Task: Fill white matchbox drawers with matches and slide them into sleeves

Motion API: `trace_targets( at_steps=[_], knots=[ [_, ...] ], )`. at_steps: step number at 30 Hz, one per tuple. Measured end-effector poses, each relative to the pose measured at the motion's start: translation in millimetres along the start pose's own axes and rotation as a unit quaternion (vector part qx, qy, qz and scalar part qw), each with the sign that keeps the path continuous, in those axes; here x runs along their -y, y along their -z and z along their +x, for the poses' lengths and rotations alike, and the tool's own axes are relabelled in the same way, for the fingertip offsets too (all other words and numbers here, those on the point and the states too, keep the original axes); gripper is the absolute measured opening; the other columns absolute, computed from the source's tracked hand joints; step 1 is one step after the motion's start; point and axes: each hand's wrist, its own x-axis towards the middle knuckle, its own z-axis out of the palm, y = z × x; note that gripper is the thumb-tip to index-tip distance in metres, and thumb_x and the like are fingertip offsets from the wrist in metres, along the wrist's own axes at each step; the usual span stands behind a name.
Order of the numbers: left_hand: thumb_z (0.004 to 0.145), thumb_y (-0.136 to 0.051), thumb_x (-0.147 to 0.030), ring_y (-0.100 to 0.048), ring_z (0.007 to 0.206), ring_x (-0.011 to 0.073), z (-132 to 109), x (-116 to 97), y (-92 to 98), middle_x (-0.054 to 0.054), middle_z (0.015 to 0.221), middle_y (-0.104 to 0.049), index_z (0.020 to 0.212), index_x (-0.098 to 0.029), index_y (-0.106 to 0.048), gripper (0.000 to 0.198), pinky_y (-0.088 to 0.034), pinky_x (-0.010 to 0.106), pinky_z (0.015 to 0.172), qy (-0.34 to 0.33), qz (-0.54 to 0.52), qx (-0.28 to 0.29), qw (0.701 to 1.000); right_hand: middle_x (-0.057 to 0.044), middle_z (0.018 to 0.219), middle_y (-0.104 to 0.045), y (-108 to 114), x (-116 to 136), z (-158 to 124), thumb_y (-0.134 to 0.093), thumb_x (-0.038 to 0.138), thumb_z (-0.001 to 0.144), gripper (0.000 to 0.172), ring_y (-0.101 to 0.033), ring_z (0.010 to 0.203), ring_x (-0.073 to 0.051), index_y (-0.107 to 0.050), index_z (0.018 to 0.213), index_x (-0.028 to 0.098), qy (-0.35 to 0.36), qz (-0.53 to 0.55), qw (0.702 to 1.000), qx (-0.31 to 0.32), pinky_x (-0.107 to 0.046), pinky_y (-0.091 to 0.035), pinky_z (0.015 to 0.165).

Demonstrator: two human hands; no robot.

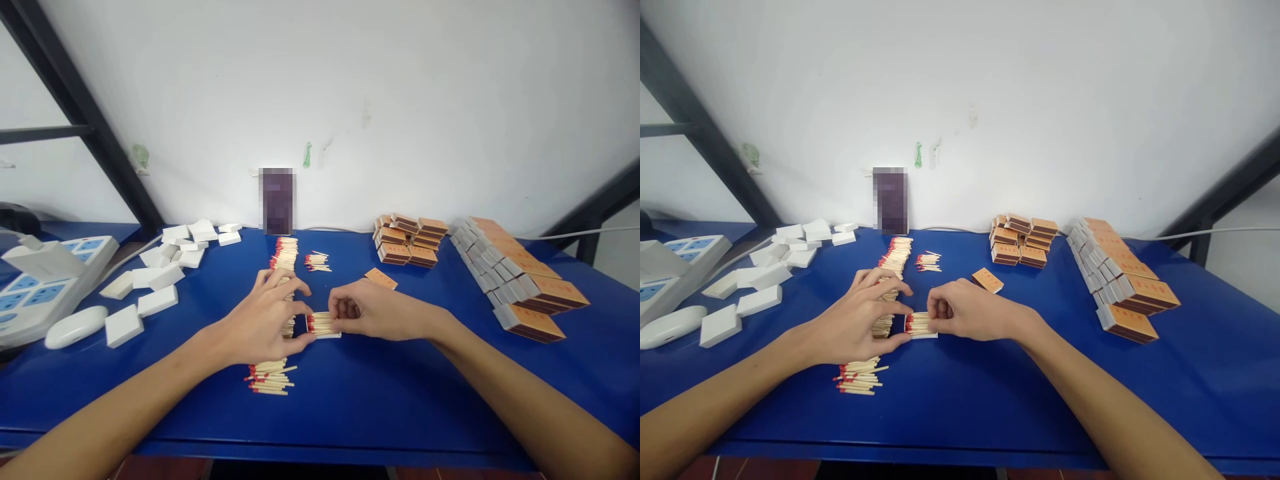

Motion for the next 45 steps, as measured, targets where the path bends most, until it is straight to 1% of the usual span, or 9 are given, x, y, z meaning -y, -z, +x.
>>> trace_targets(
  at_steps=[2, 4, 6, 8, 10, 17, 21, 33, 45],
  knots=[
    [0.082, -0.065, -0.044, -0.045, 0.115, 0.029, 0.7, -0.4, 0.4, 0.005, 0.117, -0.059, 0.093, -0.024, -0.072, 0.024, -0.031, 0.049, 0.096, 0.006, -0.005, 0.004, 1.0, -0.001, 0.076, -0.061, 7.5, -3.9, -3.8, -0.054, 0.03, 0.087, 0.014, -0.055, 0.068, -0.014, -0.055, 0.077, 0.019, -0.011, -0.096, 0.993, -0.06, -0.026, -0.042, 0.063],
    [0.082, -0.064, -0.044, -0.045, 0.115, 0.0295, 1.3, -1.1, 0.8, 0.005, 0.117, -0.059, 0.092, -0.024, -0.073, 0.024, -0.032, 0.049, 0.095, 0.013, -0.01, 0.009, 1.0, -0.005, 0.085, -0.06, 17.3, -12.3, -9.6, -0.051, 0.028, 0.087, 0.014, -0.056, 0.076, -0.017, -0.054, 0.077, 0.019, -0.044, -0.205, 0.966, -0.148, -0.03, -0.043, 0.071],
    [0.083, -0.064, -0.043, -0.045, 0.114, 0.0294, 1.5, -1.7, 0.8, 0.005, 0.116, -0.059, 0.091, -0.024, -0.073, 0.023, -0.033, 0.049, 0.095, 0.017, -0.014, 0.01, 1.0, -0.01, 0.103, -0.057, 26.5, -23.3, -16.3, -0.053, 0.031, 0.085, 0.019, -0.057, 0.089, -0.022, -0.057, 0.097, 0.017, -0.099, -0.261, 0.943, -0.183, -0.034, -0.043, 0.079],
    [0.082, -0.064, -0.042, -0.046, 0.113, 0.0288, 1.4, -2.2, 0.5, 0.005, 0.115, -0.059, 0.092, -0.023, -0.073, 0.023, -0.032, 0.048, 0.096, 0.019, -0.015, 0.008, 1.0, -0.012, 0.112, -0.053, 33.0, -32.1, -22.3, -0.06, 0.033, 0.078, 0.04, -0.057, 0.094, -0.025, -0.054, 0.114, 0.018, -0.156, -0.261, 0.943, -0.136, -0.036, -0.044, 0.08],
    [0.082, -0.064, -0.043, -0.046, 0.113, 0.0286, 1.2, -2.5, -0.1, 0.005, 0.115, -0.059, 0.091, -0.023, -0.074, 0.023, -0.032, 0.048, 0.096, 0.019, -0.012, 0.004, 1.0, -0.01, 0.108, -0.055, 35.6, -33.9, -26.6, -0.061, 0.027, 0.074, 0.045, -0.059, 0.091, -0.024, -0.052, 0.118, 0.02, -0.18, -0.219, 0.957, -0.056, -0.034, -0.045, 0.079],
    [0.083, -0.063, -0.044, -0.047, 0.113, 0.0294, 2.1, -2.7, -0.1, 0.007, 0.114, -0.06, 0.091, -0.023, -0.074, 0.025, -0.032, 0.049, 0.094, 0.019, 0.007, -0.005, 1.0, -0.004, 0.108, -0.055, 23.1, 3.8, -29.3, -0.053, 0.01, 0.07, 0.048, -0.056, 0.09, -0.019, -0.051, 0.115, 0.026, -0.07, -0.118, 0.988, 0.073, -0.03, -0.044, 0.076],
    [0.081, -0.065, -0.045, -0.048, 0.111, 0.0279, 3.2, -3.6, -0.8, 0.005, 0.115, -0.06, 0.089, -0.023, -0.074, 0.024, -0.033, 0.047, 0.093, 0.033, -0.012, 0.004, 0.999, -0.004, 0.111, -0.055, 15.4, 13.0, -25.6, -0.051, 0.005, 0.07, 0.058, -0.052, 0.1, -0.021, -0.043, 0.123, 0.026, -0.015, -0.092, 0.993, 0.077, -0.034, -0.042, 0.085],
    [0.082, -0.065, -0.045, -0.044, 0.114, 0.028, 1.4, -2.2, -1.2, 0.005, 0.118, -0.059, 0.085, -0.023, -0.073, 0.025, -0.031, 0.048, 0.095, 0.03, -0.023, 0.015, 0.999, -0.003, 0.101, -0.058, 18.2, 0.9, -20.8, -0.051, 0.005, 0.074, 0.038, -0.053, 0.089, -0.017, -0.048, 0.109, 0.021, 0.002, -0.091, 0.996, 0.018, -0.028, -0.041, 0.076],
    [0.083, -0.064, -0.054, -0.043, 0.116, 0.0284, 1.6, -7.0, 2.8, 0.005, 0.122, -0.058, 0.108, -0.029, -0.07, 0.036, -0.032, 0.045, 0.095, 0.016, -0.063, 0.063, 0.996, -0.001, 0.101, -0.064, 14.2, 3.7, -14.8, -0.055, 0.008, 0.076, 0.035, -0.056, 0.088, -0.016, -0.056, 0.108, 0.022, 0.038, -0.039, 0.998, 0.014, -0.028, -0.042, 0.077]
  ],
)
